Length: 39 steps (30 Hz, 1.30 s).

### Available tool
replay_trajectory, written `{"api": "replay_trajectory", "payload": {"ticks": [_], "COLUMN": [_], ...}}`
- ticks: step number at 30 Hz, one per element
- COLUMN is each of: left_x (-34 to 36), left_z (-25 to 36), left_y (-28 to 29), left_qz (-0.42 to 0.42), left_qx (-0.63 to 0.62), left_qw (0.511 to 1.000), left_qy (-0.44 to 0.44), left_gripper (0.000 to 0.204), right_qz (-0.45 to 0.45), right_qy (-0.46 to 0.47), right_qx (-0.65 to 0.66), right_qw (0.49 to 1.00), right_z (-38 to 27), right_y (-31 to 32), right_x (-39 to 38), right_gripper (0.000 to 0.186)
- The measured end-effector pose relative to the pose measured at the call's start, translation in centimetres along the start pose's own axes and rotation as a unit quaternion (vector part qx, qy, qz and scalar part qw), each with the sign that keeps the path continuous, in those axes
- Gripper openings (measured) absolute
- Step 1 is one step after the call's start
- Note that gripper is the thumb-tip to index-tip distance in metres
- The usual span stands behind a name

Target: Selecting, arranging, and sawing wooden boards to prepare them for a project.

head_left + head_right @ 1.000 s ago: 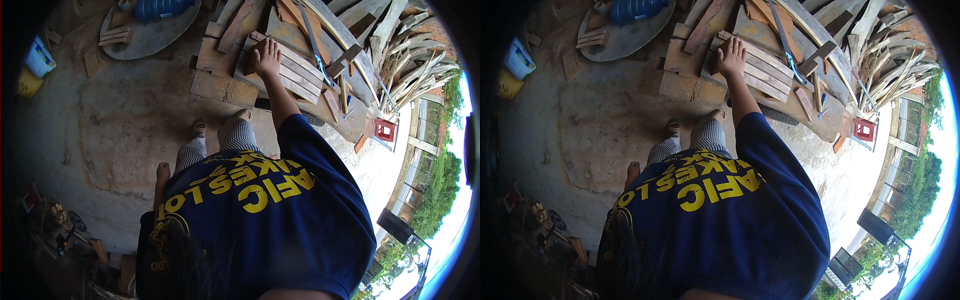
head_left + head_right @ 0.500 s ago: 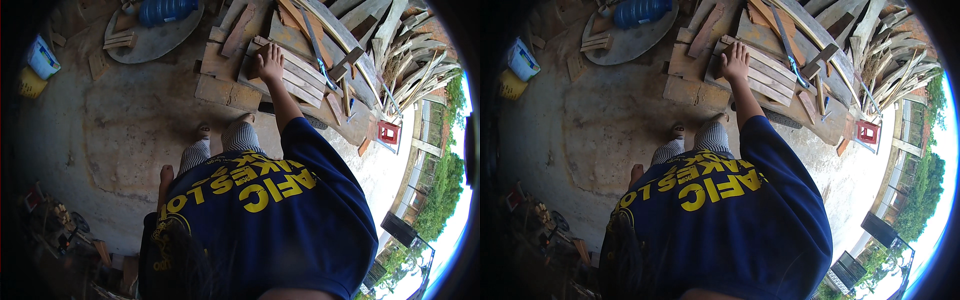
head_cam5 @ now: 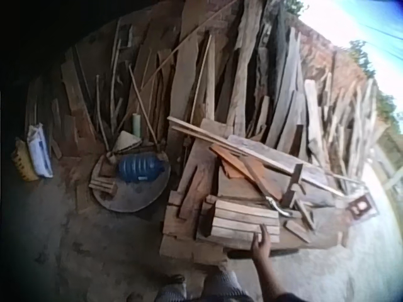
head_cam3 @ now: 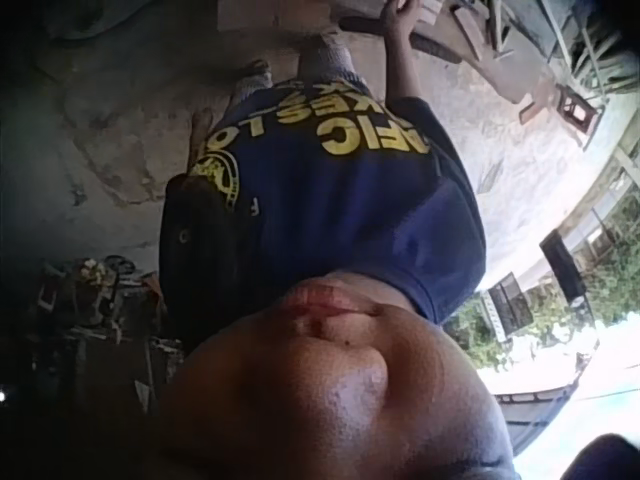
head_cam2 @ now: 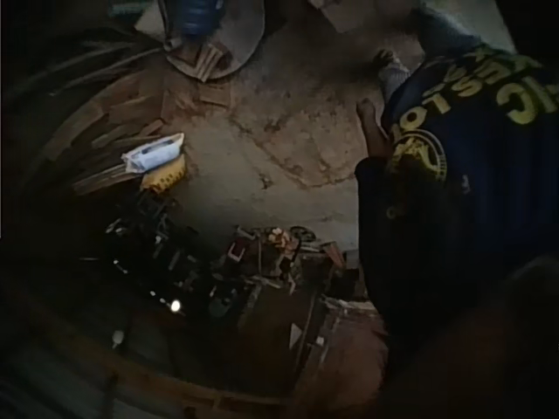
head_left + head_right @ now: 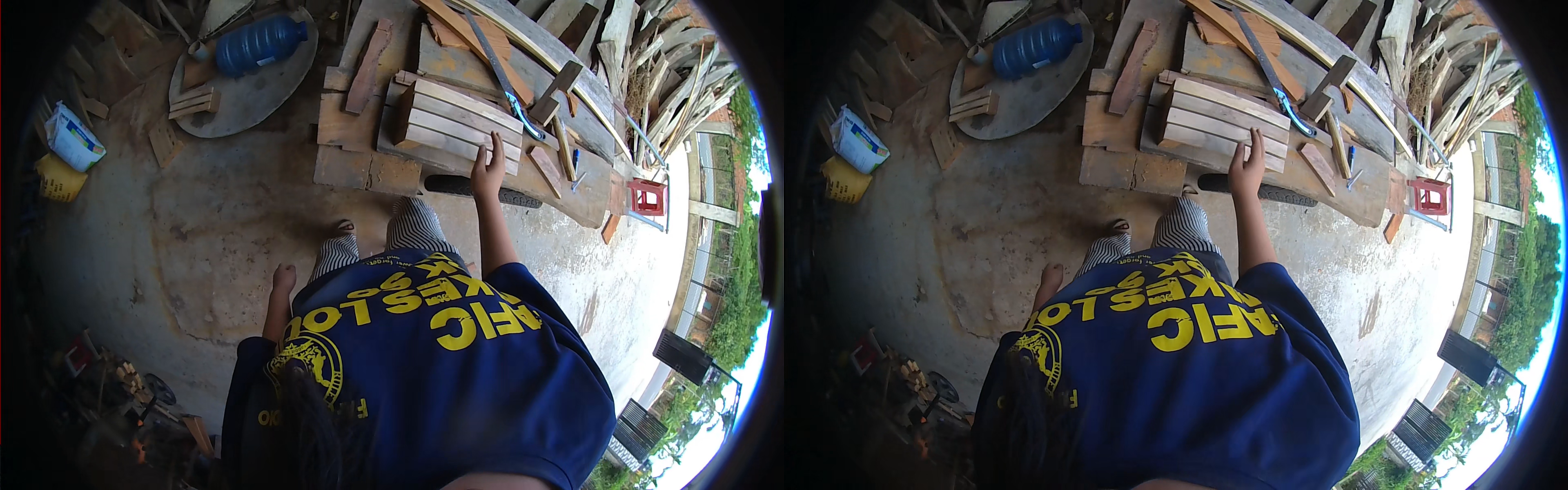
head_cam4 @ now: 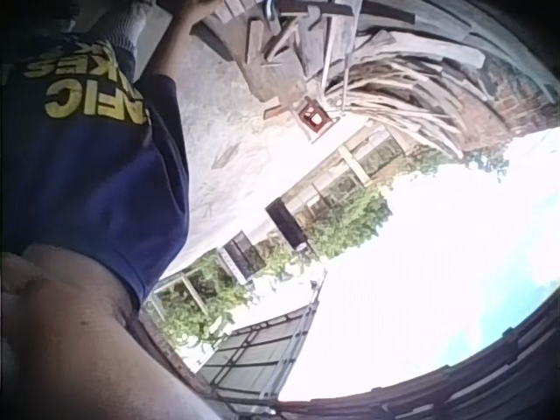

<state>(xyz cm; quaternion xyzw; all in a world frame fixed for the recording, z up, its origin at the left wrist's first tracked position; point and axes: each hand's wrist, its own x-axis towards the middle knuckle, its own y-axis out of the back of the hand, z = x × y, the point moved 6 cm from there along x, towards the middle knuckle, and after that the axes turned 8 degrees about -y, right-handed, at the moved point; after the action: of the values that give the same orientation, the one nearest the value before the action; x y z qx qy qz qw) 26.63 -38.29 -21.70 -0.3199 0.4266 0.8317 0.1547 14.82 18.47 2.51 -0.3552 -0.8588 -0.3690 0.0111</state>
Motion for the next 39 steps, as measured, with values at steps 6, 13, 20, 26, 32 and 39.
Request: {"api": "replay_trajectory", "payload": {"ticks": [6, 13, 20, 26, 32, 39], "left_x": [4.0, 2.7, -0.7, -1.1, -1.5, -1.7], "left_z": [12.2, 31.5, 44.5, 49.2, 47.0, 43.4], "left_y": [2.8, -4.9, -10.1, -12.1, -12.0, -9.9], "left_qz": [0.087, -0.027, -0.142, -0.161, -0.086, -0.010], "left_qx": [-0.040, -0.229, -0.450, -0.546, -0.446, -0.427], "left_qw": [0.995, 0.968, 0.881, 0.822, 0.891, 0.904], "left_qy": [-0.014, -0.098, -0.035, -0.026, 0.004, 0.019], "left_gripper": [0.030, 0.029, 0.035, 0.034, 0.030, 0.034], "right_qz": [0.027, -0.072, -0.288, -0.473, -0.571, -0.505], "right_qy": [-0.142, -0.110, -0.127, -0.040, 0.030, 0.029], "right_qx": [0.084, 0.118, 0.115, -0.058, -0.170, -0.109], "right_qw": [0.986, 0.984, 0.942, 0.878, 0.803, 0.856], "right_z": [8.8, 12.7, 11.9, 9.5, 8.8, 7.8], "right_y": [7.1, 9.6, 4.2, -3.7, -8.4, -6.9], "right_x": [2.9, 10.8, 18.4, 20.7, 19.0, 18.8], "right_gripper": [0.022, 0.018, 0.027, 0.037, 0.042, 0.047]}}
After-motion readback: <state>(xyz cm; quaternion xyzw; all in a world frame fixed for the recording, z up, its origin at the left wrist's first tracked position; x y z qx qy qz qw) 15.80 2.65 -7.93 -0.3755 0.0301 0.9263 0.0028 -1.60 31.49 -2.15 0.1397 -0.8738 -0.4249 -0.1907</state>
